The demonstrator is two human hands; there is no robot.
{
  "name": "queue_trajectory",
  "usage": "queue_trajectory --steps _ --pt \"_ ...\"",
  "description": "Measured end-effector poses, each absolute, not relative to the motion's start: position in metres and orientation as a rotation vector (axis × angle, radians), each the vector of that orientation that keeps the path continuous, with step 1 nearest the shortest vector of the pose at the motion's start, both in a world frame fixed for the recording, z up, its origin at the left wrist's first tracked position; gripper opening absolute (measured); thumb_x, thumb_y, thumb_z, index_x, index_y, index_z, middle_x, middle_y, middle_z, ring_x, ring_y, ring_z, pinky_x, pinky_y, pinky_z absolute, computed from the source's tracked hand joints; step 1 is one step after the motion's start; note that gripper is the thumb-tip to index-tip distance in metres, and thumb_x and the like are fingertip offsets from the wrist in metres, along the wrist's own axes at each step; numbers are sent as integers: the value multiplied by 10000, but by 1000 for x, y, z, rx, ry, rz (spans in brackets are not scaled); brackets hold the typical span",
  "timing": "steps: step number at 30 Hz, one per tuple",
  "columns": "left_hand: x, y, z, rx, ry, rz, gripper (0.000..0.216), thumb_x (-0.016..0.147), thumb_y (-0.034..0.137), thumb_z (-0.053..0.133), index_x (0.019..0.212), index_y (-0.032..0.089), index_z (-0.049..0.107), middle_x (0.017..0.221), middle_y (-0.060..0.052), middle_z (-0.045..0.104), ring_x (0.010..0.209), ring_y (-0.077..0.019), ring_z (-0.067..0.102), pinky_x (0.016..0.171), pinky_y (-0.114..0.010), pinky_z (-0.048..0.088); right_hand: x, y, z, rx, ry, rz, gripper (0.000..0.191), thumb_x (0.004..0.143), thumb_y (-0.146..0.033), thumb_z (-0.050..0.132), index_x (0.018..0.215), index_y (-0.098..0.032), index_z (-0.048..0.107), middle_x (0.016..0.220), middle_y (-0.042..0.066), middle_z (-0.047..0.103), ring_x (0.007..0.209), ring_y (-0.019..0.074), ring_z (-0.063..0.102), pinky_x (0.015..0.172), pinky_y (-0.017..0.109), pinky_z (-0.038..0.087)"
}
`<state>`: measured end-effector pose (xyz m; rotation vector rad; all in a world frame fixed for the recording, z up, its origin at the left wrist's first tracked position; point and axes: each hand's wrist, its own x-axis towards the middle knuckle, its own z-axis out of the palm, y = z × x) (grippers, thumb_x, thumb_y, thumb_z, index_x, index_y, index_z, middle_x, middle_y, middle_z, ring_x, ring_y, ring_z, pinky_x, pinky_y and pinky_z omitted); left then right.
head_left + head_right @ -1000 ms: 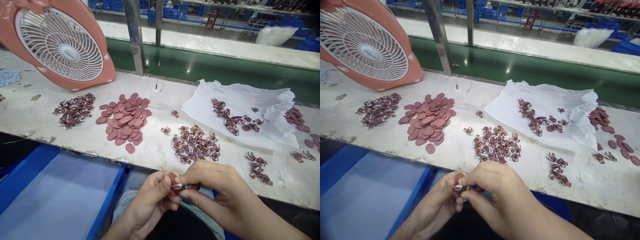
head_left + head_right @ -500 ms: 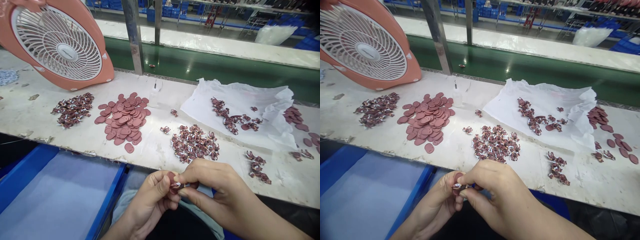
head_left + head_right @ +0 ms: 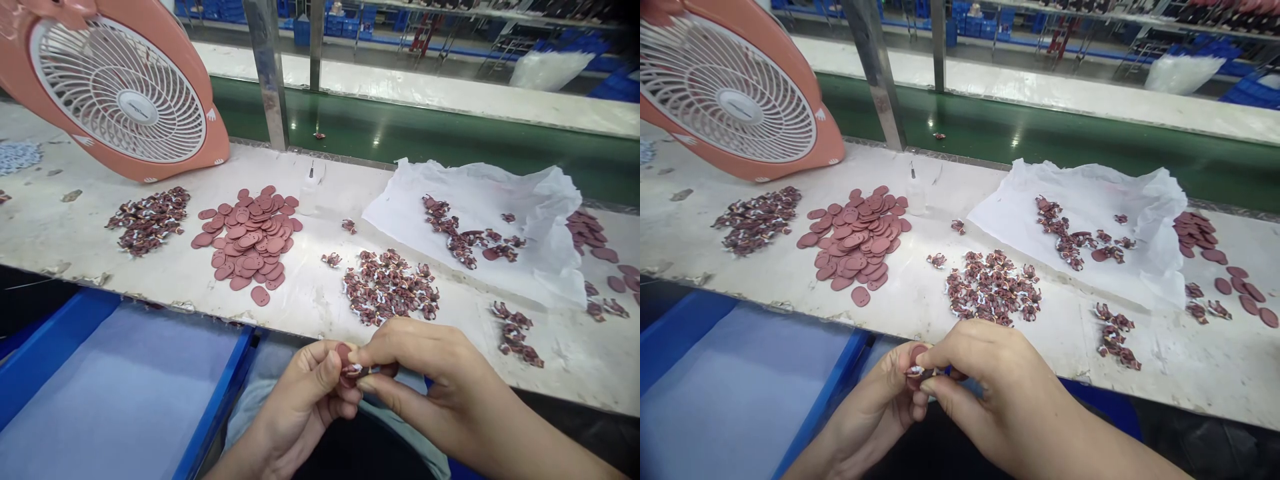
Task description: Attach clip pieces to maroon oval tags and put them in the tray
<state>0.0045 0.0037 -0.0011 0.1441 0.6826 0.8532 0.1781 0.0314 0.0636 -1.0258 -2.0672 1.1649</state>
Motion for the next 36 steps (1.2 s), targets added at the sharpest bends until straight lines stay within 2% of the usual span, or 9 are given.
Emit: queue_trajectory --steps 13,19,24,30,36 --pt "0 3 0 150 631 841 237 701 358 787 746 133 730 635 0 657 527 -49 591 488 -131 527 177 32 68 -1048 -2097 1165 247 879 -116 634 1070 -272 641 880 -46 668 790 81 611 717 194 470" --pt "-2 5 -2 146 624 819 298 678 401 795 827 150 736 700 -20 695 528 -56 604 466 -126 519 180 31 76 -1079 -2132 1098 406 869 -164 665 1222 -312 532 1040 -51 642 911 88 584 807 180 461" --pt "-5 5 -3 75 593 805 301 693 427 772 845 169 746 675 -16 696 508 -53 604 441 -121 514 179 36 70 -1032 -2093 1022 278 920 -166 597 1162 -301 570 950 -49 645 820 82 574 734 195 456" --pt "-6 6 -8 52 572 836 266 710 412 765 757 153 731 663 -14 693 498 -50 598 423 -119 509 170 36 62 -1008 -2045 1124 248 929 -177 592 1144 -297 611 912 -29 657 834 105 588 734 229 463" --pt "-7 5 -6 57 554 841 258 728 399 753 748 143 731 668 -23 700 489 -51 604 426 -126 525 168 36 61 -1010 -2022 1189 239 938 -154 564 1128 -280 634 886 -12 655 817 117 593 720 250 459"
